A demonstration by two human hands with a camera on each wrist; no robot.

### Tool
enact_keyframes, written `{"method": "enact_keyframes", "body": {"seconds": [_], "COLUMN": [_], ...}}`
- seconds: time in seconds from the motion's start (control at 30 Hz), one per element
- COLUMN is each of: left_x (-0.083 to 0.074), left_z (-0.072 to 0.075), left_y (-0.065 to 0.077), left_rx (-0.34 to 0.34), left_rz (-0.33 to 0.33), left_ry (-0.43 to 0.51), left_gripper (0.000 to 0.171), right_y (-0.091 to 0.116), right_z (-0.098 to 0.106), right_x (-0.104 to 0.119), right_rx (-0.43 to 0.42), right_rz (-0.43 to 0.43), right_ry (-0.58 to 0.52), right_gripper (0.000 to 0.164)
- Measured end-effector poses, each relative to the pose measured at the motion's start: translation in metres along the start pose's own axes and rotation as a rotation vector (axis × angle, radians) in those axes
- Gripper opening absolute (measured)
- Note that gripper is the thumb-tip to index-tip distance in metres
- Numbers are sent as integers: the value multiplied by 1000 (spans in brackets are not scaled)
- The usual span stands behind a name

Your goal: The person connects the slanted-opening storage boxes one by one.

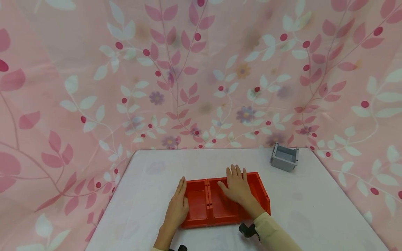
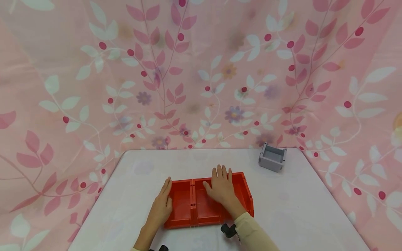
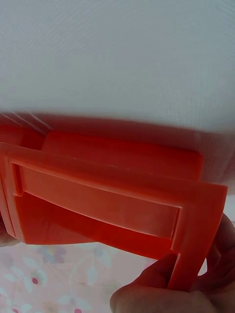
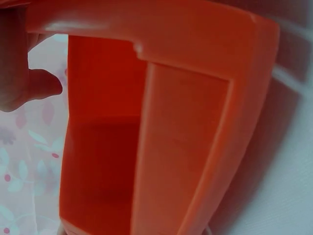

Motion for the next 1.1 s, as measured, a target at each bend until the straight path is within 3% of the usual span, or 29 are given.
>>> {"method": "enact_keyframes", "body": {"seconds": [0.67, 1.1], "left_x": [-1, -1], "left_z": [0, 1], "left_y": [0, 0], "left_rx": [6, 14], "left_rz": [-10, 1], "left_ry": [-6, 4], "left_gripper": [65, 65], "right_y": [-1, 2], "right_z": [-17, -23], "right_x": [-2, -4], "right_rx": [-6, -32], "right_rz": [4, 13], "right_ry": [2, -87], "right_gripper": [81, 76]}}
Point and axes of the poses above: each hand's wrist, its own y-axis away from the middle knuckle, its own z-axis out of the back of the hand, x = y × z, the point moved 1 cm from there along -y, towards the middle knuckle, and after that the axes turned 9 degrees about y, right-handed, at the moved point
